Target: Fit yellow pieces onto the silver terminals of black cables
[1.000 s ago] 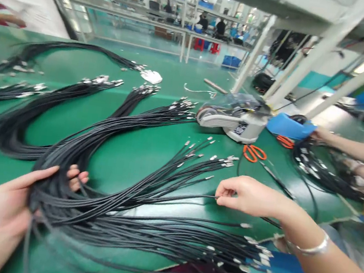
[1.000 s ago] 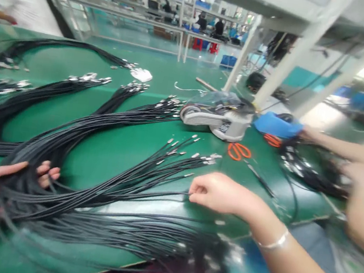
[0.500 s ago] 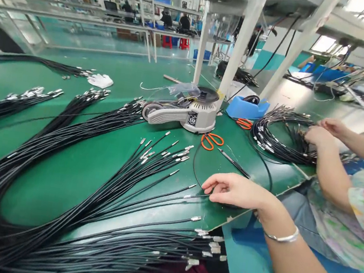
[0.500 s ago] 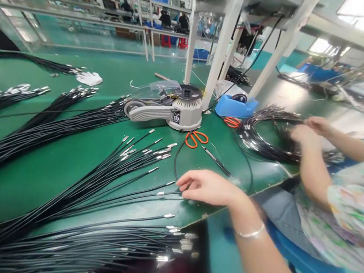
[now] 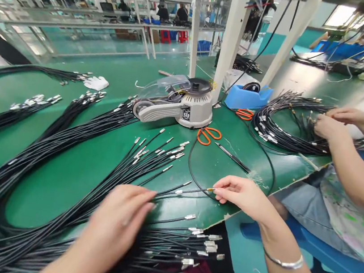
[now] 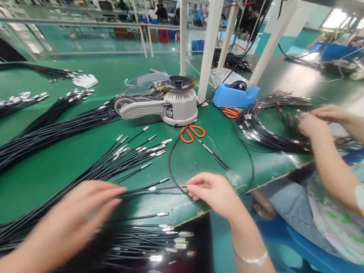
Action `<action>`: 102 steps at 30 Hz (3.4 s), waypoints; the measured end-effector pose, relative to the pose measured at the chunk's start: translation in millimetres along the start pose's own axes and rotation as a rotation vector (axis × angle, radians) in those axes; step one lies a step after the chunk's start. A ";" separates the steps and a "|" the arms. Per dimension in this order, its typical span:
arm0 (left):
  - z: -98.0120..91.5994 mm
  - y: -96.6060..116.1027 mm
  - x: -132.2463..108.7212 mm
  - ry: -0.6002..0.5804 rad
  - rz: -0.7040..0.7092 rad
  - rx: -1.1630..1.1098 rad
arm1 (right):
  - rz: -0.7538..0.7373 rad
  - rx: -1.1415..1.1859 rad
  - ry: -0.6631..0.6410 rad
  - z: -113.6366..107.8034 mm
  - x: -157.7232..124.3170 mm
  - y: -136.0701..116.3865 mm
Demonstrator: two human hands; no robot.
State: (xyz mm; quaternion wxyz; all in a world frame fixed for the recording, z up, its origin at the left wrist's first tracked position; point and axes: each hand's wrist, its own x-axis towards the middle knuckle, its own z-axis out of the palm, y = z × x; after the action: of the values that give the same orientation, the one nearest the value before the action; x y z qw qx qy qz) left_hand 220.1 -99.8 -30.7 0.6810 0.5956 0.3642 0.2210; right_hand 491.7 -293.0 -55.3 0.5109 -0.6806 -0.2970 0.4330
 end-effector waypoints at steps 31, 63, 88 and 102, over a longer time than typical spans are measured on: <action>139.4 38.7 28.8 -0.544 0.037 0.737 | -0.122 0.057 0.168 18.6 -29.8 -14.4; 143.2 37.8 40.2 -0.704 -0.118 0.611 | -0.085 0.160 0.161 20.2 -30.7 -14.0; 146.4 41.1 26.1 -0.675 0.187 0.935 | -0.153 -0.020 0.169 19.1 -42.4 -9.3; 156.3 16.4 17.5 -0.667 0.257 0.943 | -0.115 -0.123 0.153 21.7 -45.1 -3.1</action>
State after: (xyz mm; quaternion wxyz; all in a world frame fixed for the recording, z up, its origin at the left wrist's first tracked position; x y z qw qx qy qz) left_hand 352.1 -185.5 -14.9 0.3881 0.9107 0.1144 -0.0832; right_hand 452.2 -320.7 -41.7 0.5135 -0.7236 -0.3217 0.3305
